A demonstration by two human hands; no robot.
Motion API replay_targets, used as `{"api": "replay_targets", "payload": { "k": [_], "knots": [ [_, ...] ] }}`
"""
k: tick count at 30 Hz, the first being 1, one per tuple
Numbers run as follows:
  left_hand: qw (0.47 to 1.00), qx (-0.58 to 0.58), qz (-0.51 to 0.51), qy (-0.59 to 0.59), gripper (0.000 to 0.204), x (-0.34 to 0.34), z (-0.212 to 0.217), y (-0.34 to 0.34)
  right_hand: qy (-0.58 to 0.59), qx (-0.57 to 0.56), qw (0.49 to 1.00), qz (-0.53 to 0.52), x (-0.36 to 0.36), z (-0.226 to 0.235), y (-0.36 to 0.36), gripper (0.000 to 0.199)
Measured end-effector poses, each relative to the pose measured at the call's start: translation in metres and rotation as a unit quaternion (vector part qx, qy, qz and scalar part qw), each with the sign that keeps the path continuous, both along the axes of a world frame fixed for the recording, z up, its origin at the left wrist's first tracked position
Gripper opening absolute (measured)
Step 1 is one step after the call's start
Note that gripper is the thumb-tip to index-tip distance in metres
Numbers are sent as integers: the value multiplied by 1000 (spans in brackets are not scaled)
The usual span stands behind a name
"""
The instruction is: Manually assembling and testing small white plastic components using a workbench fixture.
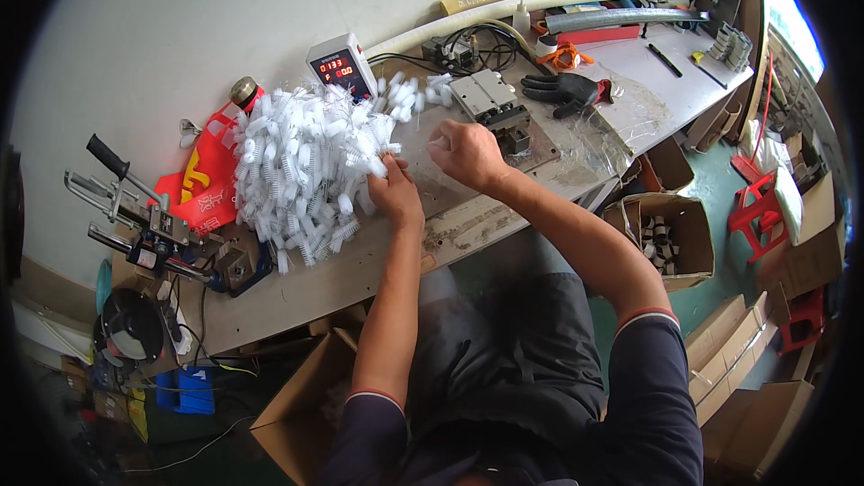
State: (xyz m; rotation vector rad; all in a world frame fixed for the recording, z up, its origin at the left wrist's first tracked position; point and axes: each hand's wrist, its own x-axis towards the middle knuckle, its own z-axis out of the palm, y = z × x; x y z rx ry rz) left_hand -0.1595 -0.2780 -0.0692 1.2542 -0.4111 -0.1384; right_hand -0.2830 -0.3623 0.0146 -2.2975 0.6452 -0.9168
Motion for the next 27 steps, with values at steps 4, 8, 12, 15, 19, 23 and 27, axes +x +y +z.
{"api": "replay_targets", "payload": {
  "k": [4,8,12,15,19,23,27],
  "knots": [
    [999,-20,-24,17,16,-9,11,2,-28,82,996,-12,2,17,-24,23],
    [998,-1,-34,45,20,-9,16,6,70,171,983,8,18,34,-39,26],
    [999,15,-26,24,20,-9,10,1,164,182,969,20,35,21,-43,26],
    [999,-8,-35,40,20,-12,8,-3,159,2,987,-38,39,-3,-34,41],
    [1000,-1,-8,-6,14,2,-2,-1,178,-33,983,-39,40,-10,0,33],
    [999,10,27,-44,15,5,-12,-8,259,-23,966,-9,39,-21,-1,39],
    [998,18,36,-49,16,6,-12,-5,176,-50,980,-83,48,-31,-1,32]
  ]
}}
